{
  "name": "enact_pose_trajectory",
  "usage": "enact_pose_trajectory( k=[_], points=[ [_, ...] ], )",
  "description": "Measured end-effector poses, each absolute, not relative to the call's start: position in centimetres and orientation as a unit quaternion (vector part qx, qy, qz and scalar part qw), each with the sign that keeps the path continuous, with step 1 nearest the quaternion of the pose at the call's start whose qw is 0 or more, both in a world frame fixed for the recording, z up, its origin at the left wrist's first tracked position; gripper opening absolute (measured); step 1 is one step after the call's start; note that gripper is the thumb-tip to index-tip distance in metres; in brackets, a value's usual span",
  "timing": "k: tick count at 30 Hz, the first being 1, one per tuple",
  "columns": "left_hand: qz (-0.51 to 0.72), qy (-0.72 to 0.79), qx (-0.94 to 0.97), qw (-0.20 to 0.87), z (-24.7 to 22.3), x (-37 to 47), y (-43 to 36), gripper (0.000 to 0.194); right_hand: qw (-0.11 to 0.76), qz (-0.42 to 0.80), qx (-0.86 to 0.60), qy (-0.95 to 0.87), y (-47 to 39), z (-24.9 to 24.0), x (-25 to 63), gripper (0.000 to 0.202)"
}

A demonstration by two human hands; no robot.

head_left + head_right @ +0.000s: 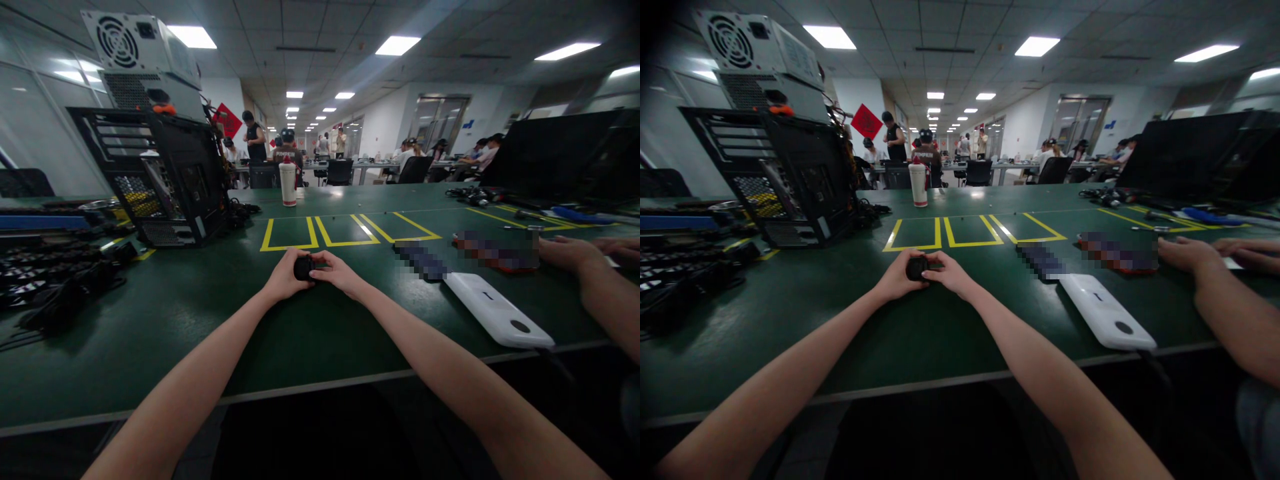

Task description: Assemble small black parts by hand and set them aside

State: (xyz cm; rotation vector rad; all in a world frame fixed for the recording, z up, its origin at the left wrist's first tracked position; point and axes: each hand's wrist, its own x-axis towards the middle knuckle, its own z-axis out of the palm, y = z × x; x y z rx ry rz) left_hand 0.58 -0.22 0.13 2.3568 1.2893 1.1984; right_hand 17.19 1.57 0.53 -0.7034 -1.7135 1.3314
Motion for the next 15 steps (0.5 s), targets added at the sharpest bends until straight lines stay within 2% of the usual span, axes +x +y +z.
enact_pose_trajectory(
  k=[5,11,15],
  points=[
    [0.404,0.432,0.801,0.094,0.15,0.51,-0.18,0.059,0.41,0.526,-0.291,-0.686,1.42,0.53,17.3,0.04],
    [0.402,0.433,0.801,0.094,0.14,0.44,-0.21,0.059,0.412,0.551,-0.303,-0.66,1.5,0.19,17.03,0.031],
    [0.402,0.439,0.798,0.096,0.14,0.45,-0.25,0.059,0.418,0.536,-0.311,-0.664,1.83,-0.02,17.04,0.034]
  ],
)
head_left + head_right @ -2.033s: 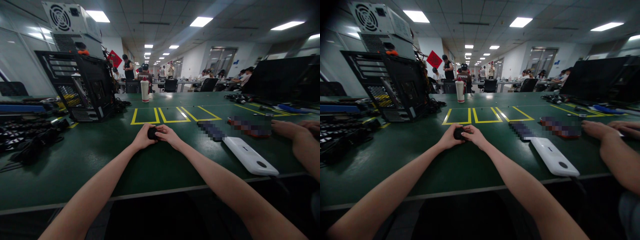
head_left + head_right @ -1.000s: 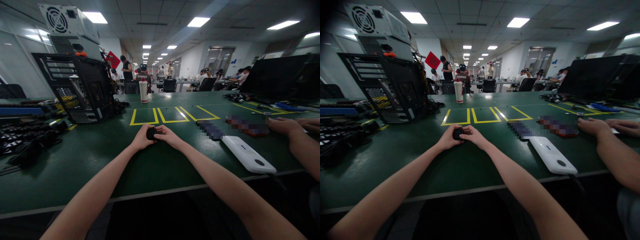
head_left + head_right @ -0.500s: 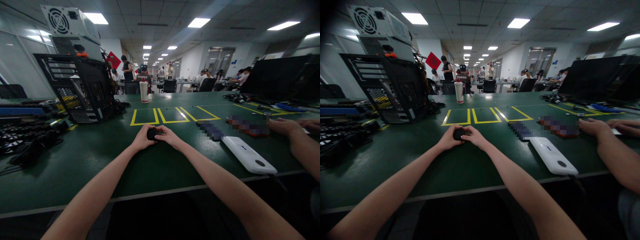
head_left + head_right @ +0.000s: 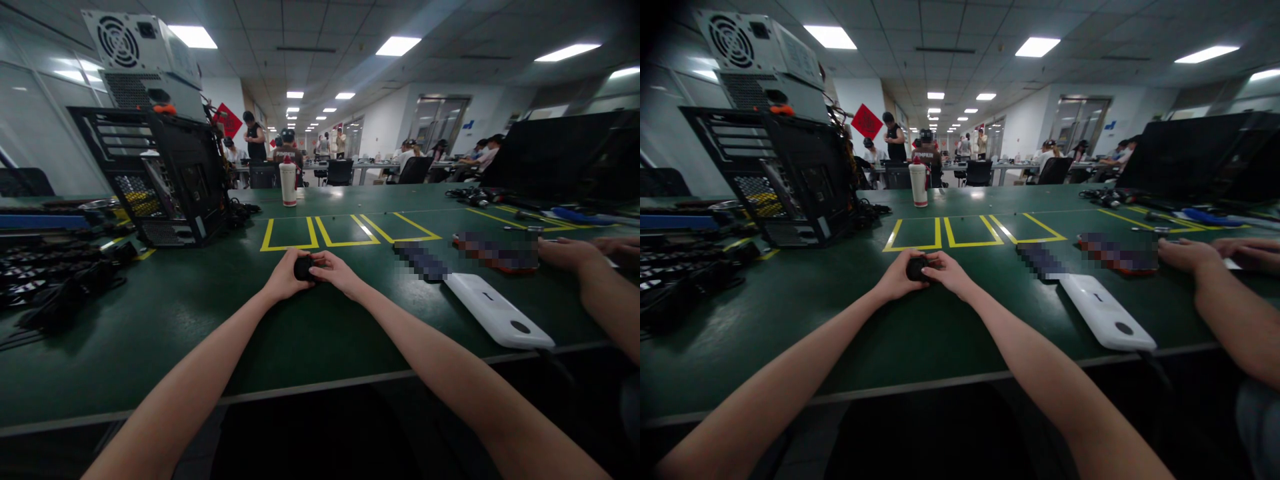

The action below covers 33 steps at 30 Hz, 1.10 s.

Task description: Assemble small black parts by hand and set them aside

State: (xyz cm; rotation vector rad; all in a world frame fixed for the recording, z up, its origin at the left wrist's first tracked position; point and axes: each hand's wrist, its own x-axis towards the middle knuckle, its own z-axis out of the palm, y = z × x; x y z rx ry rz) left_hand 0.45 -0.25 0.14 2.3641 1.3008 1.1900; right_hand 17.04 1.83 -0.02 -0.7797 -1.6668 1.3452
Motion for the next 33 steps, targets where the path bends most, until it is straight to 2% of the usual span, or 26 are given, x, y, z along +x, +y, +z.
enact_pose_trajectory(
  k=[10,17,29,33],
  points=[
    [0.404,0.435,0.799,0.09,-0.05,0.43,-0.01,0.06,0.415,0.54,-0.276,-0.678,1.67,0.28,17.44,0.043],
    [0.405,0.433,0.8,0.094,0.0,0.46,-0.11,0.059,0.421,0.554,-0.309,-0.649,1.33,0.22,17.08,0.029],
    [0.403,0.436,0.799,0.094,0.16,0.47,-0.13,0.059,0.418,0.543,-0.288,-0.669,1.3,0.48,17.09,0.041],
    [0.399,0.439,0.797,0.108,0.36,0.54,-0.36,0.061,0.424,0.514,-0.307,-0.68,1.26,0.37,16.98,0.034]
  ],
)
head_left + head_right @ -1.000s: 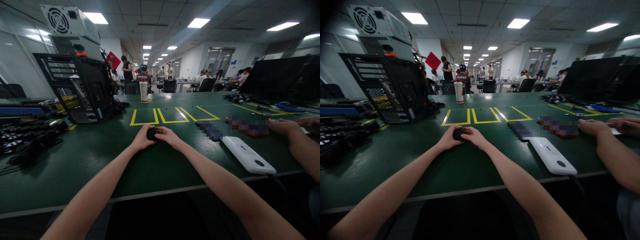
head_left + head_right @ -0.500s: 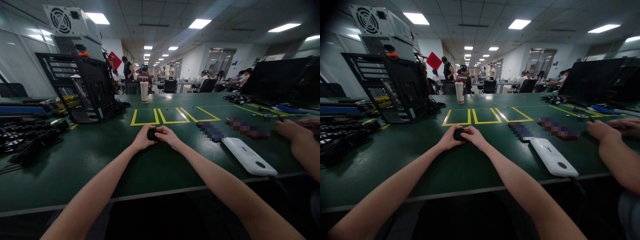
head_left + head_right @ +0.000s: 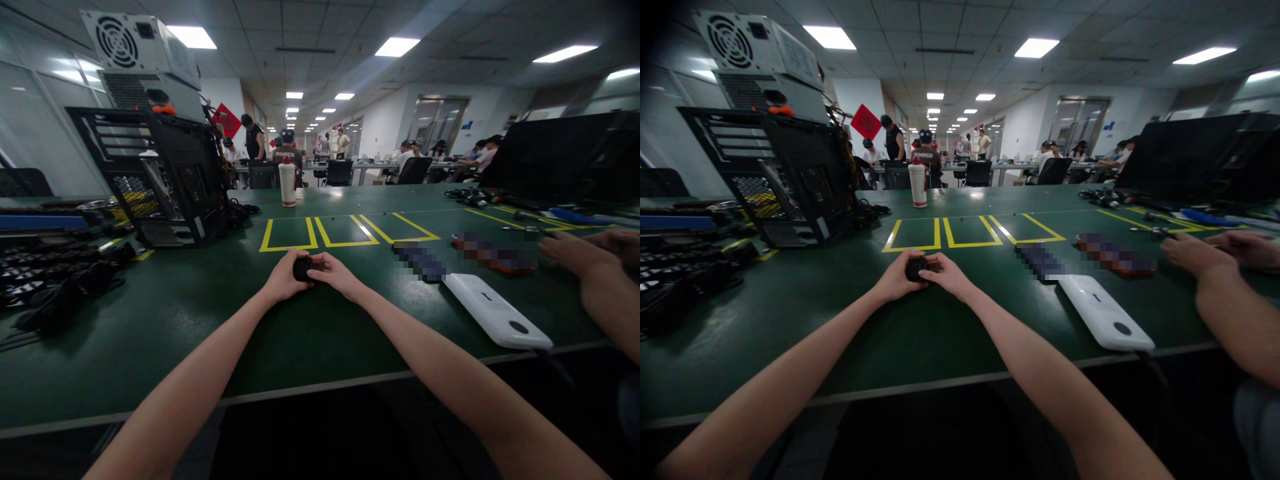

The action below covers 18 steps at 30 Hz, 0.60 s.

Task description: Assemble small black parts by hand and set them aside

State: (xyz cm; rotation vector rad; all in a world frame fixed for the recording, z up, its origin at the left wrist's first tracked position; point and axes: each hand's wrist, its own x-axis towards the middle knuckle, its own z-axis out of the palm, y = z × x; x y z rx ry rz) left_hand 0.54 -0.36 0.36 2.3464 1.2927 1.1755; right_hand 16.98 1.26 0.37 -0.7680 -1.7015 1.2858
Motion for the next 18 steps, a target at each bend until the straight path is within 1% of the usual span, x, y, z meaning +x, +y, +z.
enact_pose_trajectory(
  k=[2,4,8,12,15,18],
  points=[
    [0.395,0.442,0.796,0.119,0.47,0.59,-0.53,0.061,0.427,0.51,-0.308,-0.68,1.34,0.32,16.85,0.028],
    [0.391,0.448,0.794,0.126,0.58,0.61,-0.67,0.061,0.43,0.513,-0.314,-0.674,1.44,0.32,16.74,0.027],
    [0.389,0.451,0.793,0.128,0.73,0.62,-0.84,0.06,0.422,0.534,-0.325,-0.656,1.48,0.44,16.69,0.033],
    [0.393,0.449,0.793,0.12,0.76,0.61,-0.87,0.058,0.421,0.547,-0.271,-0.671,1.33,0.47,17.01,0.036],
    [0.397,0.45,0.791,0.122,0.71,0.59,-0.84,0.058,0.421,0.538,-0.271,-0.678,1.13,0.41,17.29,0.04],
    [0.395,0.453,0.789,0.128,0.66,0.57,-0.8,0.059,0.416,0.535,-0.292,-0.675,0.91,0.47,17.3,0.032]
  ],
)
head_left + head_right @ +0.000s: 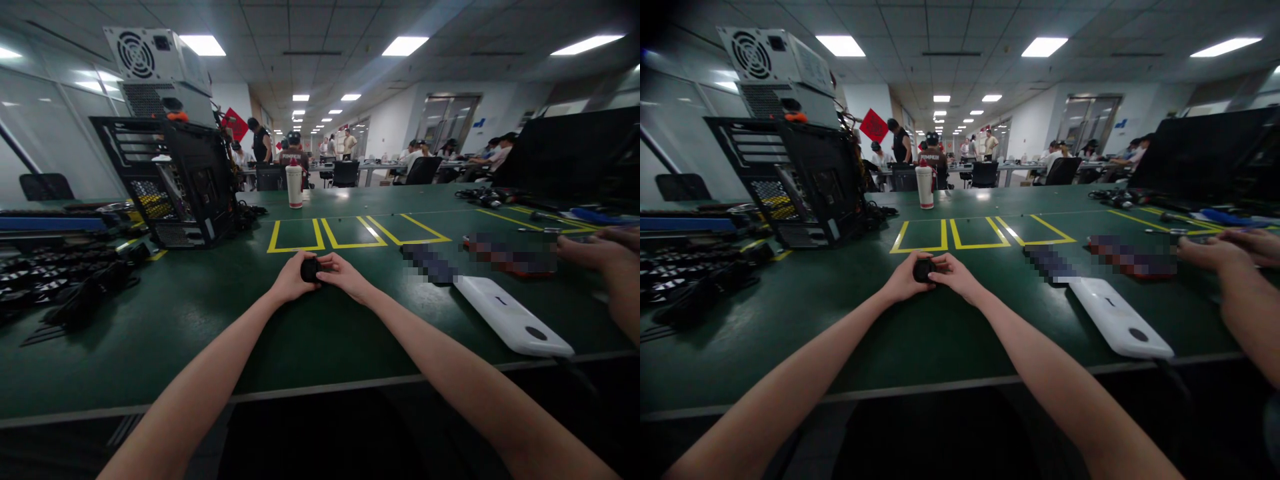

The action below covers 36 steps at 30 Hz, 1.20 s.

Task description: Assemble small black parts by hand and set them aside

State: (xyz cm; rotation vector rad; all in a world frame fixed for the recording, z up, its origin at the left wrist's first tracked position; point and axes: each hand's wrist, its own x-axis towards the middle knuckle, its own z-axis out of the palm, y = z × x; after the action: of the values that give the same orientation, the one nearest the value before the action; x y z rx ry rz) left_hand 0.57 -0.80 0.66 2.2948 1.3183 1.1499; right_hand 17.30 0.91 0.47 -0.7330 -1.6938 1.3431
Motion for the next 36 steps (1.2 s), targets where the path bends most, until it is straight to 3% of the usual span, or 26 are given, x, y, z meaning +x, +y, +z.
enact_pose_trajectory(
  k=[4,9,15,20,25,32,36],
  points=[
    [0.393,0.456,0.788,0.131,0.71,0.56,-0.81,0.06,0.432,0.535,-0.315,-0.654,0.88,0.66,16.9,0.024],
    [0.392,0.455,0.789,0.13,0.86,0.65,-0.96,0.059,0.426,0.546,-0.314,-0.65,1.17,0.61,16.89,0.035],
    [0.385,0.457,0.792,0.12,0.82,0.62,-0.95,0.058,0.435,0.507,-0.272,-0.692,1.02,0.34,17.32,0.033],
    [0.385,0.459,0.792,0.12,0.63,0.58,-0.64,0.059,0.445,0.517,-0.293,-0.67,0.78,0.53,16.93,0.023],
    [0.392,0.456,0.789,0.127,0.62,0.66,-0.7,0.058,0.443,0.524,-0.317,-0.655,1.08,0.64,16.92,0.036],
    [0.392,0.45,0.793,0.126,0.95,0.7,-0.99,0.057,0.424,0.541,-0.26,-0.678,1.03,0.3,17.49,0.037],
    [0.391,0.455,0.789,0.131,0.83,0.68,-0.8,0.059,0.444,0.526,-0.267,-0.674,0.93,0.26,17.25,0.025]
  ],
)
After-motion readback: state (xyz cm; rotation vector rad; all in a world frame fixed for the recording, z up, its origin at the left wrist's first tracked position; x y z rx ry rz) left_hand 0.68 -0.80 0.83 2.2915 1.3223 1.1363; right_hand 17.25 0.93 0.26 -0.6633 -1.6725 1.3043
